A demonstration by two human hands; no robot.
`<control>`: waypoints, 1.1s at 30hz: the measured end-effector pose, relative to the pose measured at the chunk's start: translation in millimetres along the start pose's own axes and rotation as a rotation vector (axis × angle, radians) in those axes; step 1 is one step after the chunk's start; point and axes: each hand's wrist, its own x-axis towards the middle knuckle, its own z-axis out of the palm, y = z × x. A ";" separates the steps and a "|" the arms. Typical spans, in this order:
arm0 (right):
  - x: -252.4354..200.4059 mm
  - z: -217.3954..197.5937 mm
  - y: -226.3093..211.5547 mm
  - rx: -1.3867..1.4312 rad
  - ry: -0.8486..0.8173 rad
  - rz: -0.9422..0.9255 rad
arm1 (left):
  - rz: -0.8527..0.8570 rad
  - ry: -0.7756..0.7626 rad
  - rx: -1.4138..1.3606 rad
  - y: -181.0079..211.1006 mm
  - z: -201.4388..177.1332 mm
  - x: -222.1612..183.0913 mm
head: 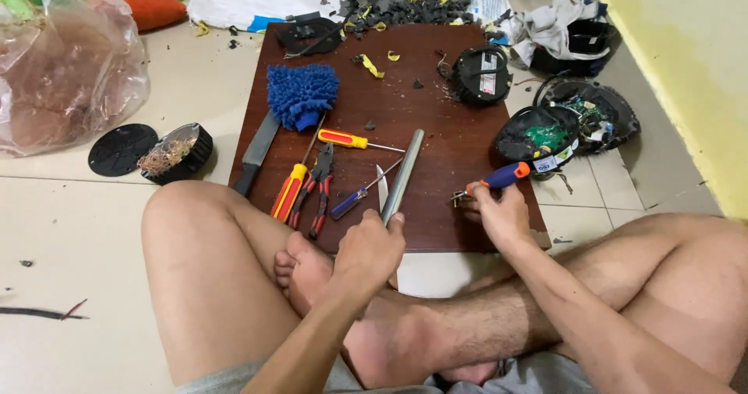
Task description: The person sits on the floor and uses a screwdriver to pry open a black circular electronic device. They then use a knife to cut yellow tape from a small component, wipe the area with a blue duster, and use a hammer to tap the component.
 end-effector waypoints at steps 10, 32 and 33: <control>-15.0 -24.4 -20.5 0.139 0.202 0.083 | 0.028 0.035 0.112 11.7 4.7 53.4; 2.2 -9.6 -29.2 -0.100 -0.009 -0.350 | 0.024 0.010 0.147 1.6 13.6 64.9; -0.6 -10.9 -32.6 -0.101 -0.010 -0.351 | 0.023 0.011 0.146 1.4 13.5 65.0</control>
